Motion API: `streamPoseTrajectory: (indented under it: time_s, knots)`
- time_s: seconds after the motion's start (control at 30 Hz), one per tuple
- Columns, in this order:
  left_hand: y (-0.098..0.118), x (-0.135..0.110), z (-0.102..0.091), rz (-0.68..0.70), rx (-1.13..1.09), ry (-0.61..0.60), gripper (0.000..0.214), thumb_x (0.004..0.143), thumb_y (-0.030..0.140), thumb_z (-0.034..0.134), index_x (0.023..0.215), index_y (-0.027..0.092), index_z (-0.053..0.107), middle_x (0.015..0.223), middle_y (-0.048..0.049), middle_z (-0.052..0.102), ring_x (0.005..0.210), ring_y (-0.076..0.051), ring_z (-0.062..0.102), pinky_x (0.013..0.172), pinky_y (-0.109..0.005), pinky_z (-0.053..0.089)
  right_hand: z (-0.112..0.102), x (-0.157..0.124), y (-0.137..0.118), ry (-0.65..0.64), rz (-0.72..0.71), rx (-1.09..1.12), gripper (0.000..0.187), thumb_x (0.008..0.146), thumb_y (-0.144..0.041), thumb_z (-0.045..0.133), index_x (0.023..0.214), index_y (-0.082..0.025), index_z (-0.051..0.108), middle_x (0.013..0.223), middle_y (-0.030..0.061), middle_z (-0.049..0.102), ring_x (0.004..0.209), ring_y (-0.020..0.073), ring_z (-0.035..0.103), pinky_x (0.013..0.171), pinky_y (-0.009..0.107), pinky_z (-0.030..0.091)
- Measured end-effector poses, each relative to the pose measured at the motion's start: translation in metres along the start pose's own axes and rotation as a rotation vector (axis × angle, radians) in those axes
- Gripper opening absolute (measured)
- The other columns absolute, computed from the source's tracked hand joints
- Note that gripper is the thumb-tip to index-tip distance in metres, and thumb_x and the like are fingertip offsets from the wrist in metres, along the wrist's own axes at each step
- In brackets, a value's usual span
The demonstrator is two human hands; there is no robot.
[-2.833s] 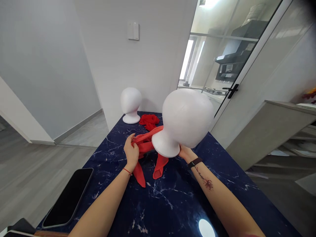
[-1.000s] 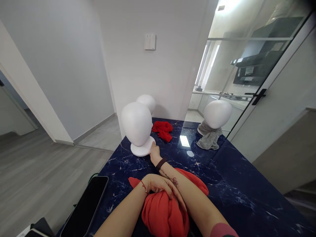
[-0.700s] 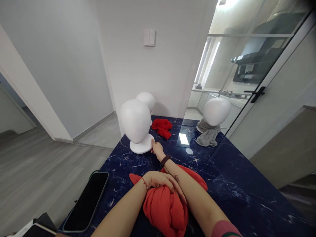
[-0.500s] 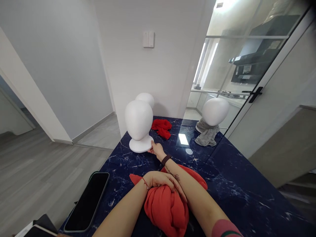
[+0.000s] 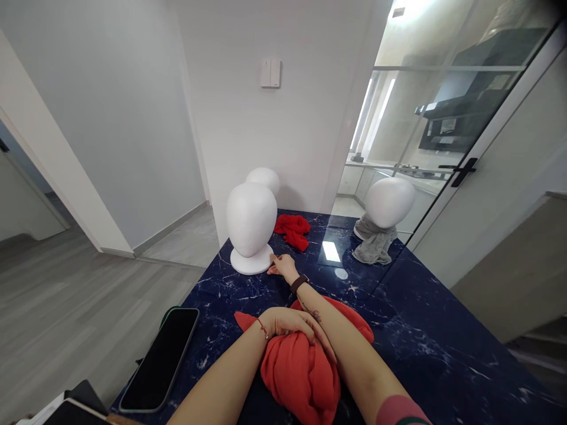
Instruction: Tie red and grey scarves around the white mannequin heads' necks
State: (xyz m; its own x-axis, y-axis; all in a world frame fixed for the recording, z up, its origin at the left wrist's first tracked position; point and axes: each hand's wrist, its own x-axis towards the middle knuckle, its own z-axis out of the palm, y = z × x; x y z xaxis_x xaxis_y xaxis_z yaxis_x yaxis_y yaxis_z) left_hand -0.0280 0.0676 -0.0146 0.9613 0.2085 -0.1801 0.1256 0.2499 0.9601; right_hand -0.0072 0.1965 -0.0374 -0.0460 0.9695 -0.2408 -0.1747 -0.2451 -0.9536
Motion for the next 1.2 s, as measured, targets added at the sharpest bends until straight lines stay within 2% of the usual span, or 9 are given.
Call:
streamPoseTrajectory:
  time_s: [0.2,0.3,0.37,0.5,0.57,0.7,0.87,1.07,1.2]
  knots:
    - [0.009,-0.006,0.004,0.000,-0.026,-0.049,0.033,0.061,0.025,0.062,0.091,0.016,0.070,0.094,-0.0032,0.069,0.093,-0.023,0.063,0.090,-0.036,0.044,-0.005,-0.024,-0.011,-0.073,0.037,-0.074,0.019,0.080,-0.025,0.062,0.069,-0.015,0.050,0.042,0.0015,0.058,0.041,0.0132,0.060,0.044,0.018,0.046]
    - [0.013,-0.010,0.001,0.095,-0.069,0.042,0.031,0.061,0.020,0.059,0.089,0.014,0.070,0.087,-0.0039,0.069,0.085,-0.020,0.063,0.090,-0.034,0.042,-0.027,-0.050,-0.022,-0.178,0.072,-0.081,0.017,0.076,-0.026,0.065,0.072,-0.013,0.054,0.051,0.0040,0.063,0.045,0.0134,0.061,0.047,0.020,0.048]
    - [0.015,-0.012,-0.005,0.232,-0.111,0.258,0.029,0.061,0.017,0.057,0.087,0.013,0.069,0.080,-0.0037,0.068,0.079,-0.017,0.062,0.088,-0.032,0.042,-0.053,-0.070,-0.030,-0.235,0.030,-0.083,0.020,0.075,-0.032,0.066,0.075,-0.013,0.059,0.058,0.0039,0.065,0.049,0.0133,0.061,0.049,0.021,0.048]
    - [0.020,-0.015,-0.015,0.530,-0.176,0.902,0.025,0.063,0.019,0.058,0.087,0.015,0.064,0.086,-0.0024,0.066,0.079,-0.015,0.060,0.083,-0.028,0.043,-0.112,-0.114,-0.045,-0.192,-0.234,-0.095,0.020,0.074,-0.034,0.064,0.077,-0.014,0.065,0.077,0.0029,0.068,0.068,0.0114,0.061,0.064,0.019,0.048]
    - [0.025,-0.015,-0.011,0.587,-0.115,1.055,0.026,0.066,0.021,0.059,0.092,0.017,0.061,0.093,-0.0030,0.066,0.085,-0.016,0.060,0.085,-0.029,0.043,-0.131,-0.136,-0.047,-0.145,-0.309,-0.122,0.015,0.074,-0.029,0.065,0.079,-0.015,0.067,0.085,0.0026,0.068,0.078,0.0120,0.060,0.072,0.019,0.047]
    - [0.036,-0.012,0.016,0.570,0.357,1.075,0.026,0.074,0.023,0.055,0.099,0.019,0.060,0.102,-0.0048,0.063,0.096,-0.018,0.058,0.091,-0.032,0.041,-0.141,-0.169,-0.040,-0.248,-0.309,-0.224,0.014,0.072,-0.024,0.067,0.082,-0.016,0.068,0.083,0.0013,0.068,0.079,0.0149,0.059,0.069,0.022,0.047]
    - [0.030,-0.010,0.032,0.532,0.901,1.122,0.033,0.077,0.017,0.050,0.110,0.020,0.055,0.112,-0.0072,0.056,0.108,-0.019,0.051,0.099,-0.035,0.037,-0.140,-0.173,-0.035,-0.399,-0.251,-0.288,0.015,0.068,-0.024,0.069,0.079,-0.013,0.066,0.074,-0.0014,0.065,0.062,0.0106,0.054,0.057,0.019,0.042]
    - [0.006,-0.010,0.011,0.424,0.864,1.255,0.046,0.076,0.016,0.051,0.121,0.019,0.046,0.119,-0.0090,0.050,0.108,-0.019,0.052,0.093,-0.036,0.044,-0.156,-0.159,-0.041,-0.137,-0.375,-0.166,0.021,0.074,-0.034,0.062,0.066,-0.014,0.066,0.065,-0.0025,0.061,0.059,0.0094,0.047,0.055,0.018,0.038]
    - [0.002,-0.008,0.005,0.248,0.911,1.241,0.038,0.070,0.010,0.051,0.106,0.019,0.056,0.104,-0.0057,0.060,0.098,-0.020,0.056,0.091,-0.037,0.043,-0.162,-0.159,-0.048,-0.164,-0.393,-0.180,0.031,0.077,-0.041,0.060,0.059,-0.015,0.062,0.057,-0.0036,0.055,0.053,0.0087,0.042,0.051,0.019,0.035]
